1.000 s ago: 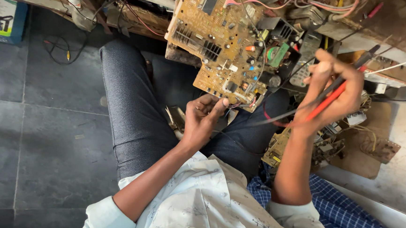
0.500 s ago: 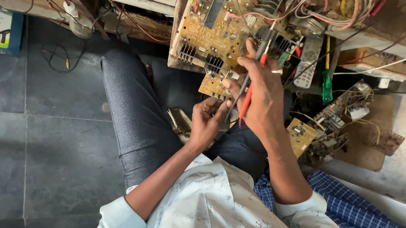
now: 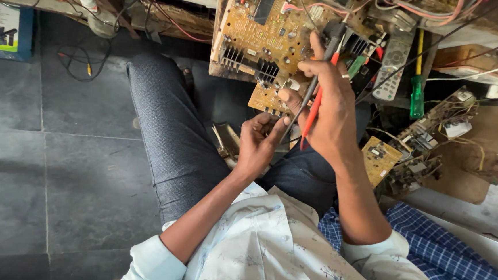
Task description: The person sits on a chair with a television circuit board resting on their lap and probes its solder joints using multimeter test leads, repositioning the board to reach different sections. They then set the board on the workbench and use a brush to sweep dust off the board's components.
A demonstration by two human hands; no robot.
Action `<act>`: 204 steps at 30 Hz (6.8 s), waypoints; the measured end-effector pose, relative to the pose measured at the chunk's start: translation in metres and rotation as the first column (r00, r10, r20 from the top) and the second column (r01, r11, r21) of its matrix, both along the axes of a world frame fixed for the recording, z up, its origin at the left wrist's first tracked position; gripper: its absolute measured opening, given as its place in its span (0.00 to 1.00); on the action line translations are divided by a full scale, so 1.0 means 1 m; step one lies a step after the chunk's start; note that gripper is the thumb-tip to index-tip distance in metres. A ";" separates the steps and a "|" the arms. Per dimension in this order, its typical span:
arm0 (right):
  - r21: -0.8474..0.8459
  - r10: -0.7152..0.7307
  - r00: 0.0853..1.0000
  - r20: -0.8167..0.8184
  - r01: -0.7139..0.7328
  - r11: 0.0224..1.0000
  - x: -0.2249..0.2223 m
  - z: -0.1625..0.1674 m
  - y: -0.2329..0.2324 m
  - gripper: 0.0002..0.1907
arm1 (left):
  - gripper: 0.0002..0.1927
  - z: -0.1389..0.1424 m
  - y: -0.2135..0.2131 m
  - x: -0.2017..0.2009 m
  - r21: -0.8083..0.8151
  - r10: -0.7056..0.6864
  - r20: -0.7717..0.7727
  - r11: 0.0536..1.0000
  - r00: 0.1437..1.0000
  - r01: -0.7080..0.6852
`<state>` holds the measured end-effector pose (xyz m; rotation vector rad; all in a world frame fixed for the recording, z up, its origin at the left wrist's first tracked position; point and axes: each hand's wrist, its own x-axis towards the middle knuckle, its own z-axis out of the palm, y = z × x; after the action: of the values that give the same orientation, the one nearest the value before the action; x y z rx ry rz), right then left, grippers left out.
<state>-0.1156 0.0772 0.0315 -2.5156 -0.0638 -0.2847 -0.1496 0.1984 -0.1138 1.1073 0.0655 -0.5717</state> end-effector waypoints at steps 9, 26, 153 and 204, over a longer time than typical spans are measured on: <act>-0.014 0.069 0.998 0.013 -0.069 0.998 -0.001 -0.004 -0.011 0.23 | 0.16 0.006 0.002 -0.003 0.035 0.002 0.001 0.999 1.000 -0.002; 0.346 -0.226 0.923 0.313 0.111 0.932 -0.064 -0.021 -0.039 0.18 | 0.14 0.017 0.005 -0.018 0.045 -0.023 -0.072 0.999 0.997 0.026; -0.010 -0.164 0.909 0.384 0.182 0.983 -0.033 -0.043 0.009 0.09 | 0.10 -0.032 0.003 0.008 -0.033 0.019 0.017 0.999 1.000 -0.018; 0.038 -0.126 0.926 0.357 0.120 0.992 -0.029 -0.045 0.009 0.08 | 0.14 -0.032 0.009 0.009 0.050 -0.007 0.010 0.999 1.000 0.007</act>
<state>-0.1447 0.0860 -0.0132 -2.4261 -0.0479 -0.7918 -0.1408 0.2075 -0.1459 1.1592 0.0671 -0.5733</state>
